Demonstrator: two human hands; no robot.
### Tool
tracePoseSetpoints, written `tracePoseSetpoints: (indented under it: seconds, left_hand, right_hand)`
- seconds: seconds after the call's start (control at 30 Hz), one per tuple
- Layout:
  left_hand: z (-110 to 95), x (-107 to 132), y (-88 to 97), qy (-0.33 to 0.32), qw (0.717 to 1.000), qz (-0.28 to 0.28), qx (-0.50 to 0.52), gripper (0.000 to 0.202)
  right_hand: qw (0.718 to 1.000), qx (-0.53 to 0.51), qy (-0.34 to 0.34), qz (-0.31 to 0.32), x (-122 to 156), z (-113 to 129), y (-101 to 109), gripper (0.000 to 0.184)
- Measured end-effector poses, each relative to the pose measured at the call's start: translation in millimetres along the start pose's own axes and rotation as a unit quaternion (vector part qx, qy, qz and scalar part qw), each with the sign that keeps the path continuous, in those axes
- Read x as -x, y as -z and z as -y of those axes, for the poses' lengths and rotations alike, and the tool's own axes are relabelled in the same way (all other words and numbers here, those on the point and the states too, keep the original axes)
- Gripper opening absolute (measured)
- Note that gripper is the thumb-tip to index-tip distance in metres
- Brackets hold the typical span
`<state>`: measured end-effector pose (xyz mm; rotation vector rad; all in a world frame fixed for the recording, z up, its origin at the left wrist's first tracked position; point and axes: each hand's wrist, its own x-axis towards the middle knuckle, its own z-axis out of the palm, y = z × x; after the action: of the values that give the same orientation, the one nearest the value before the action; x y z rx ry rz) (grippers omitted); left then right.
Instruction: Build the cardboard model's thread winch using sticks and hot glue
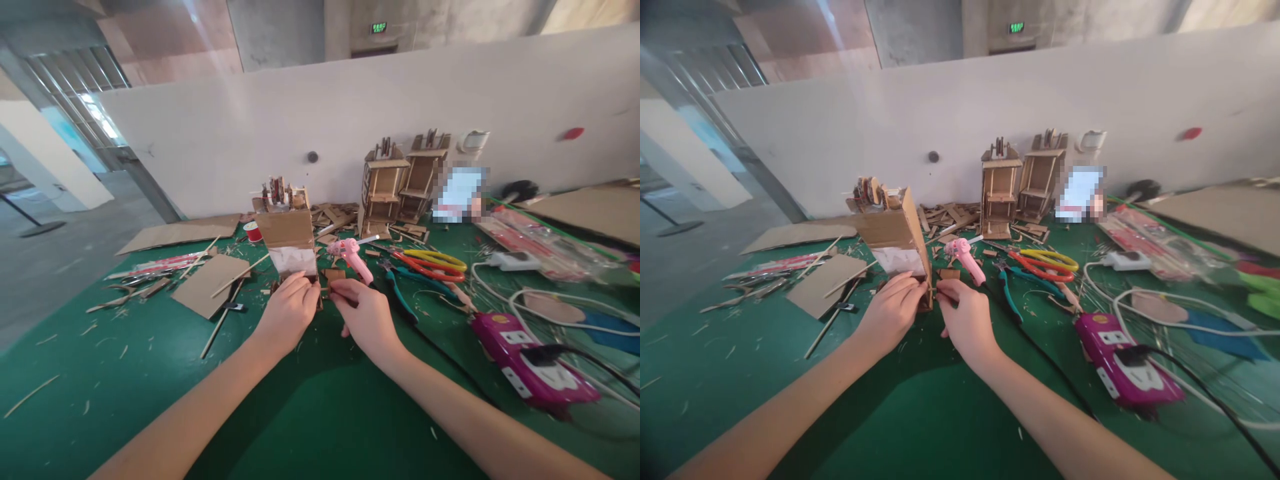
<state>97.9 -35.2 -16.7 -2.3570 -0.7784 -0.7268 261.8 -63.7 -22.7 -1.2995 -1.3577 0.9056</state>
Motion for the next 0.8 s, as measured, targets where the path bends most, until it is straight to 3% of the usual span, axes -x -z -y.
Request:
tracePoseSetpoints:
  seconds: [0.13, 0.37, 0.63, 0.7, 0.8]
  left_hand:
    - [-0.8, -1.8, 0.7, -0.005, 1.000, -0.015, -0.019, 0.022]
    - [-0.7, -2.4, 1.5, -0.008, 1.000, -0.013, -0.012, 0.022]
    - [-1.4, -3.7, 0.1, -0.006, 0.999, -0.025, -0.024, 0.022]
    - [-1.3, -3.6, -0.6, -0.006, 0.999, -0.024, -0.026, 0.021]
    - [-0.9, -2.7, -1.5, -0.005, 1.000, -0.019, -0.024, 0.020]
  right_hand:
    - [1.000, 0.000, -0.007, 0.003, -1.1, 0.3, 0.9, 0.023]
    - [0.974, 0.182, 0.131, 0.011, -0.2, -0.4, 2.8, 0.027]
    - [1.000, 0.002, -0.028, 0.014, -2.0, 5.0, 1.8, 0.025]
    - [1.000, 0.008, -0.023, 0.013, -1.9, 4.7, 1.7, 0.025]
    - [0.994, 0.102, 0.043, 0.018, -1.0, 2.5, 1.8, 0.027]
